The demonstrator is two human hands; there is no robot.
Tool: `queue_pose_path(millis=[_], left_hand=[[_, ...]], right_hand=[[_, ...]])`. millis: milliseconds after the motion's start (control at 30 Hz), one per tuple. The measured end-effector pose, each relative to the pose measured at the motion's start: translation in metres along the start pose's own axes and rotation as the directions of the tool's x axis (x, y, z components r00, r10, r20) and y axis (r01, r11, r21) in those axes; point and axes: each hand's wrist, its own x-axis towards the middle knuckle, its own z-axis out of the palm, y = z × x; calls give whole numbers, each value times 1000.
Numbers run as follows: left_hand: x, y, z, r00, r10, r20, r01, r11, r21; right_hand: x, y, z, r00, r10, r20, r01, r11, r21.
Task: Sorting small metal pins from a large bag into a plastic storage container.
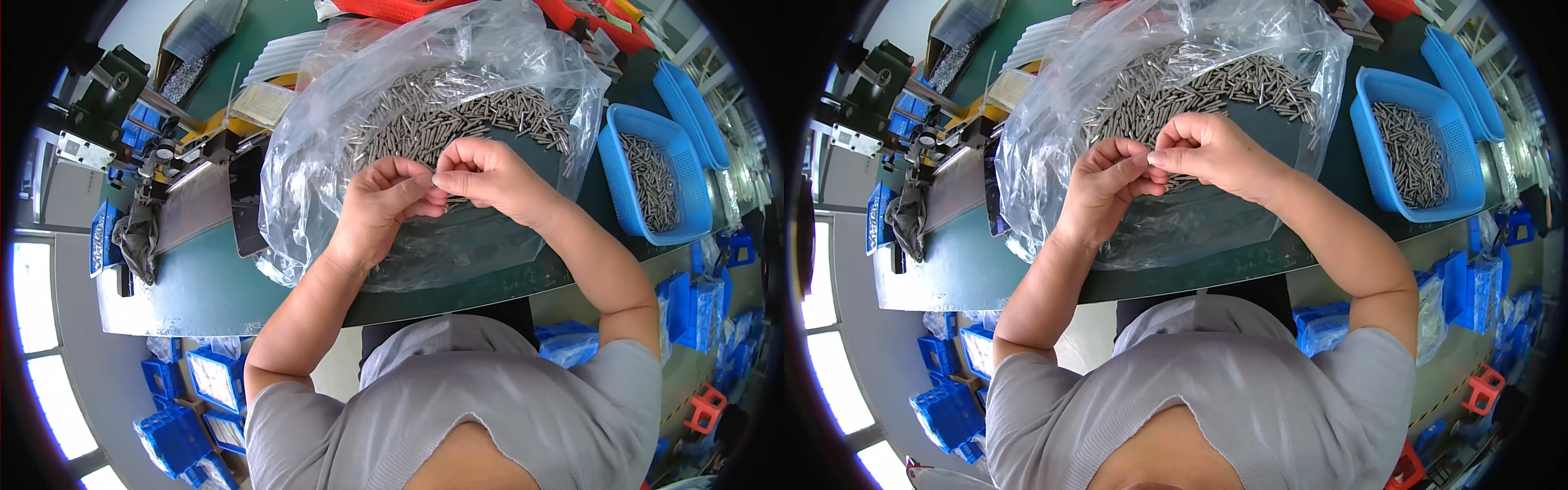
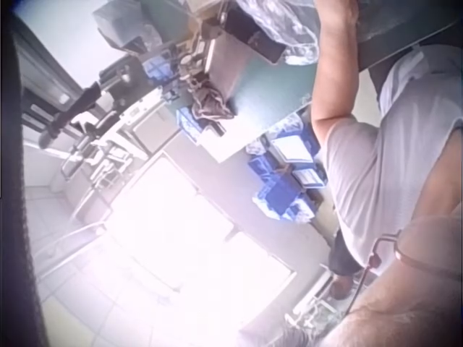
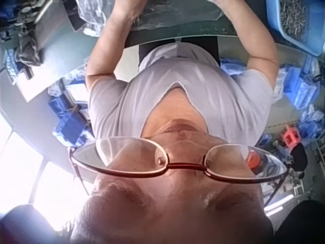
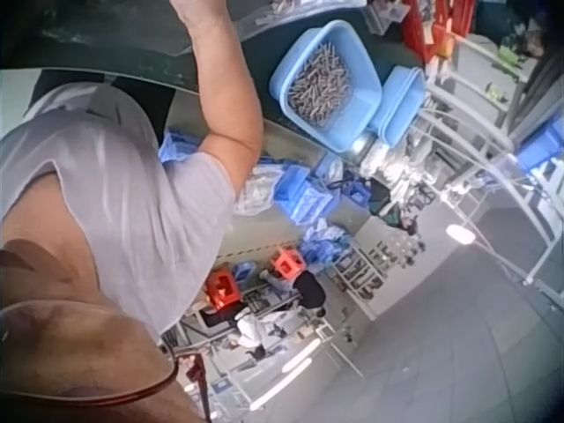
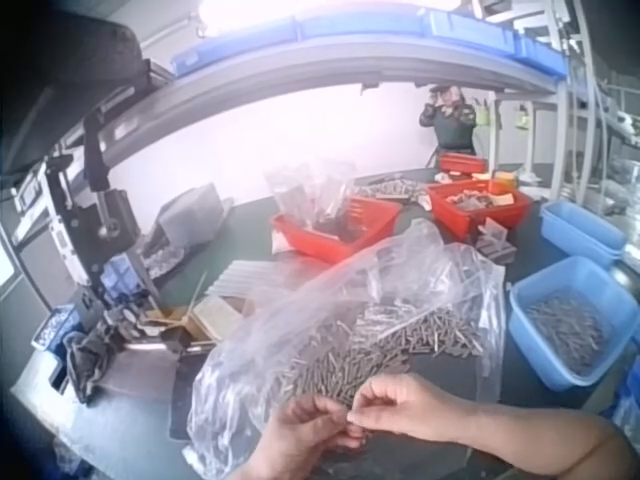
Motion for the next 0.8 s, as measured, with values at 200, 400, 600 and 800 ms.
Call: queue_pose_path(millis=[200, 400, 600, 800], left_hand=[[0, 0, 0, 994, 44, -103, -40, 998, 45], [0, -1, -4, 994, 33, -105, -31, 999, 25], [-1, 2, -5, 991, 23, -135, -21, 1000, 15], [-1, 1, -6, 991, 26, -131, -23, 1000, 20]], right_hand=[[8, -4, -40, 999, -19, -46, 39, 883, 468], [13, -2, -51, 986, 74, -152, -34, 967, 252], [10, 0, -34, 995, -61, -84, -8, 760, -649], [12, 1, -31, 975, -218, -46, 79, 533, -842]])
